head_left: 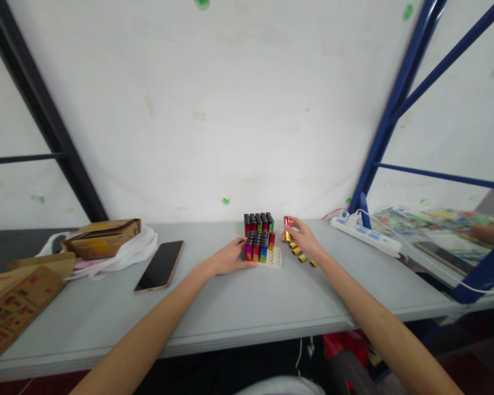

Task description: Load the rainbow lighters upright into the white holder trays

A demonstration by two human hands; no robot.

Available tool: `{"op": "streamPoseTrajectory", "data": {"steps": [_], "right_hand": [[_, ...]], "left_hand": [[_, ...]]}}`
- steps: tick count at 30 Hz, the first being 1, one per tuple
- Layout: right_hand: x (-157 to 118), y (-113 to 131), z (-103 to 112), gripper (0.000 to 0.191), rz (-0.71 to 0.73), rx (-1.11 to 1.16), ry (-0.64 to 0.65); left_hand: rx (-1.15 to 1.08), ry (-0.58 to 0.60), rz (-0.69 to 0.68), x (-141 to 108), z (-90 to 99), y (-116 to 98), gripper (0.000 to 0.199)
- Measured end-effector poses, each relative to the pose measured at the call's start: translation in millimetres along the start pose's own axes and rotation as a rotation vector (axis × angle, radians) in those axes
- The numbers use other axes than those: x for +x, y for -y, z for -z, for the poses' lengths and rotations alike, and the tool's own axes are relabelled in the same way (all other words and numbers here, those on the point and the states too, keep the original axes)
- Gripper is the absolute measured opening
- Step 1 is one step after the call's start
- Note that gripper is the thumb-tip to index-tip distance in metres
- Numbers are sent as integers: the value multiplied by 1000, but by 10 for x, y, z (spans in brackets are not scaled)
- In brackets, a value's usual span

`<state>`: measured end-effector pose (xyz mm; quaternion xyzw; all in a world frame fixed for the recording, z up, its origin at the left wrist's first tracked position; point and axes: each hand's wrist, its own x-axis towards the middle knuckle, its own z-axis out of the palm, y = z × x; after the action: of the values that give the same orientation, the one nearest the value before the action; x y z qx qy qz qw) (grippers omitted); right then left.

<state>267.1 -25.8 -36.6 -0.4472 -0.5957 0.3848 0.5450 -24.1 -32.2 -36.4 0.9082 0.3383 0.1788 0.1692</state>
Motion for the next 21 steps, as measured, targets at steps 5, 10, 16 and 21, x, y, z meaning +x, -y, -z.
{"op": "streamPoseTrajectory", "data": {"steps": [5, 10, 16, 21], "right_hand": [[-83, 94, -130, 47, -69, 64, 101], [-178, 124, -249, 46, -147, 56, 125], [-223, 35, -282, 53, 67, -314, 53], [-256, 27, -287, 44, 132, -483, 41]], "left_hand": [[-1, -7, 2, 6, -9, 10, 55], [14, 4, 1, 13, -19, 12, 57], [8, -5, 0, 10, -21, 21, 58], [4, -6, 2, 7, -21, 19, 58]]}}
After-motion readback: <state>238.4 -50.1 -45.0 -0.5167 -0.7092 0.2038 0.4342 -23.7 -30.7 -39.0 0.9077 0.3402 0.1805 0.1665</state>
